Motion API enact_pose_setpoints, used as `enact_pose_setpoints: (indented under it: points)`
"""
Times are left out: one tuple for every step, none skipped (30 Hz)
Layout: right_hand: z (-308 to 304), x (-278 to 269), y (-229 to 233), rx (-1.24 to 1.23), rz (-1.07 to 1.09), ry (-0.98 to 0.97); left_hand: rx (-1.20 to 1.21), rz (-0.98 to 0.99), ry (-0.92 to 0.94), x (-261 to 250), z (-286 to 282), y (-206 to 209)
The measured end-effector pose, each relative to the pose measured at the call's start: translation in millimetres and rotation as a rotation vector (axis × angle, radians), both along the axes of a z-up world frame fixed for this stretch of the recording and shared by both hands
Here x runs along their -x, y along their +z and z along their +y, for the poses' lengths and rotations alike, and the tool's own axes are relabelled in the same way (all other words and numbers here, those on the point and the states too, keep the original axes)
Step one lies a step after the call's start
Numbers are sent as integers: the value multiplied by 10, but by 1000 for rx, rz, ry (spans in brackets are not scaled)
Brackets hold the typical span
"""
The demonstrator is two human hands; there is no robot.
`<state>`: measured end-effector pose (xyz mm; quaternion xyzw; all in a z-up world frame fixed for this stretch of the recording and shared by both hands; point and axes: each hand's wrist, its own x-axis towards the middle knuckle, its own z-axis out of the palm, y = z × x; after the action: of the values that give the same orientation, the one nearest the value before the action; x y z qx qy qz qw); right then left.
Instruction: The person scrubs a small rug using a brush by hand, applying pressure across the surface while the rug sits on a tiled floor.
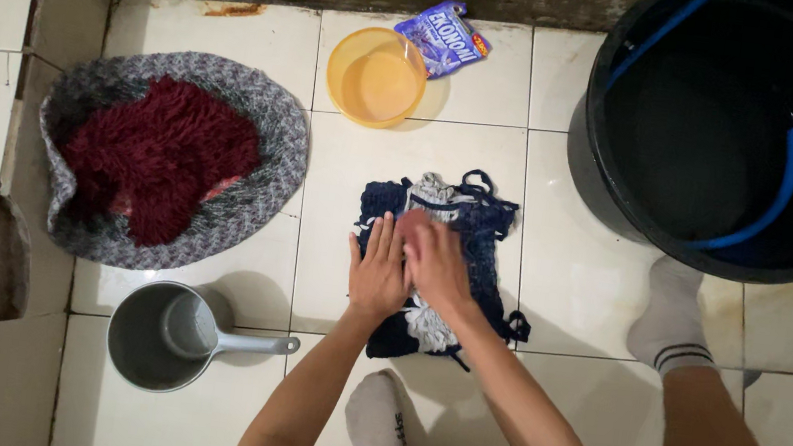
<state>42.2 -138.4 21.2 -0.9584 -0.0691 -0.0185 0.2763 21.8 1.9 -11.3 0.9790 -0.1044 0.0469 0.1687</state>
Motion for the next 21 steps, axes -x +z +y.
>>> enact_pose_setpoints:
  points:
    - [32, 5, 17, 30, 23, 78, -30, -15, 8, -22, 3, -3]
    - [10, -47, 27, 56, 10, 33, -9, -2, 4, -37, 5, 5]
    - [-53, -112, 27, 81, -1, -13, 11, 15, -1, -31, 7, 18]
    - [-127, -173, 20, 106, -11, -59, 32, 31, -6, -29, 13, 33]
    - [-247, -241, 19, 98, 39, -130, 34, 23, -3, -30, 9, 45]
    - [-379, -313, 21, 90, 88, -201, 37, 16, -1, -28, 8, 56]
    - [-443, -336, 11, 82, 139, -269, 39, 9, 5, -12, 7, 62]
    - [-445, -316, -9, 81, 95, -305, 30, 16, 4, 5, 6, 65]
    - [-442, -316, -26, 79, 45, -341, 19, 18, 1, -8, 7, 65]
    - [-436, -310, -42, 77, -4, -378, 9, 20, -2, -22, 8, 62]
    - [-386, -263, -65, 67, -41, -309, 11, 14, 0, -13, 5, 57]
    - [-288, -207, -91, 57, -78, -241, 13, 8, 2, -9, 3, 51]
    - [-205, -179, -103, 46, -118, -176, 13, -2, 0, -30, 8, 46]
    - [-156, -142, -100, 56, -128, -77, 7, 10, -1, -43, 16, 45]
    - [-123, -78, -89, 67, -134, 23, 2, 24, -2, -33, 22, 46]
    - [-117, -45, -77, 78, -139, 122, -3, 39, -4, -27, 23, 46]
    - [-170, -96, -71, 108, -30, 54, 6, 33, -3, -24, 23, 43]
    - [-272, -200, -64, 138, 79, -13, 14, 28, -2, -21, 22, 41]
    - [-369, -267, -52, 166, 188, -81, 22, 23, -3, -21, 26, 45]
    - [-487, -273, -32, 138, 131, -181, 18, 25, -8, -21, 26, 50]
    - [-618, -276, -6, 110, 72, -275, 15, 26, -9, -21, 23, 55]
